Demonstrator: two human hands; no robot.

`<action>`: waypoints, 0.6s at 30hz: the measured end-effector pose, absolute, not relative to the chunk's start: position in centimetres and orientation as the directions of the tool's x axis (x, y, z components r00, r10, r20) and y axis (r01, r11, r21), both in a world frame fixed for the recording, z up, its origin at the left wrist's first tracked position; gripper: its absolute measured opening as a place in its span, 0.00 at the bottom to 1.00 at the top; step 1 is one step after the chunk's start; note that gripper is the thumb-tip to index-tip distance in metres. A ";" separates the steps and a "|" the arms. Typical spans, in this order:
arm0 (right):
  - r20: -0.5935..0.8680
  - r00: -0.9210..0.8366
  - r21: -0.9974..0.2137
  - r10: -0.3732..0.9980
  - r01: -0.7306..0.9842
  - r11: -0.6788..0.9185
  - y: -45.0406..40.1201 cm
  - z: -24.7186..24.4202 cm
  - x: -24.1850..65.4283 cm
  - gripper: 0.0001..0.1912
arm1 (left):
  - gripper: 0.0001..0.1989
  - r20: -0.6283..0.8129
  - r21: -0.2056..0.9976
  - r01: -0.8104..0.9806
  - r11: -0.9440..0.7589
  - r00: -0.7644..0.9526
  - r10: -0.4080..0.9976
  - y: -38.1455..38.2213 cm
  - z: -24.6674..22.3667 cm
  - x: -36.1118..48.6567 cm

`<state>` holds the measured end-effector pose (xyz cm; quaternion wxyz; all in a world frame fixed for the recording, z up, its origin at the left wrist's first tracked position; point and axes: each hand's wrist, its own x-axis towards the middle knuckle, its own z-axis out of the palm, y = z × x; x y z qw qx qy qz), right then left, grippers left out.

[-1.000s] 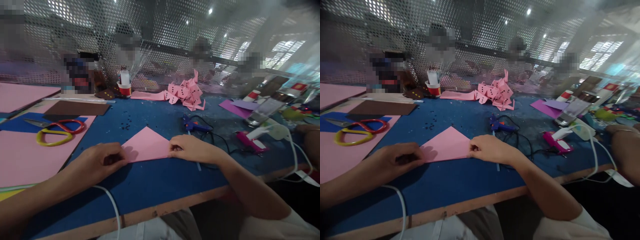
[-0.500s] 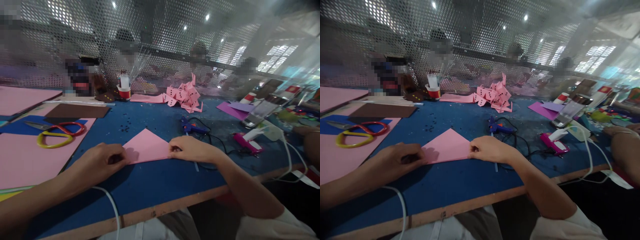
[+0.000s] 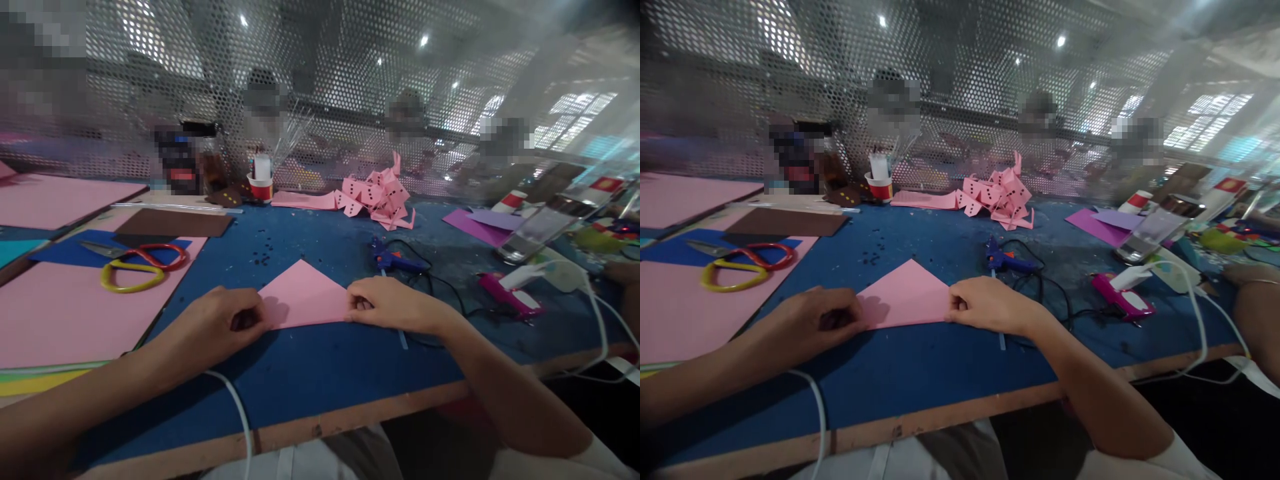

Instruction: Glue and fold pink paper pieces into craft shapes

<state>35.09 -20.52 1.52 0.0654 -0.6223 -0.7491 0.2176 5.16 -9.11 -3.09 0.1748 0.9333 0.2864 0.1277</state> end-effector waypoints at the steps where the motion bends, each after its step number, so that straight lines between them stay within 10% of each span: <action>1: -0.169 -0.217 -0.406 0.961 0.904 0.132 -20.5 1.5 35.1 0.08 | 0.11 0.135 0.394 0.498 -0.773 0.800 0.584 -9.1 -3.1 5.1; 18: -0.197 -0.208 -0.436 0.958 0.894 0.105 -20.4 1.3 35.2 0.08 | 0.15 0.345 0.278 0.174 -0.945 0.900 0.267 -9.3 -4.0 4.9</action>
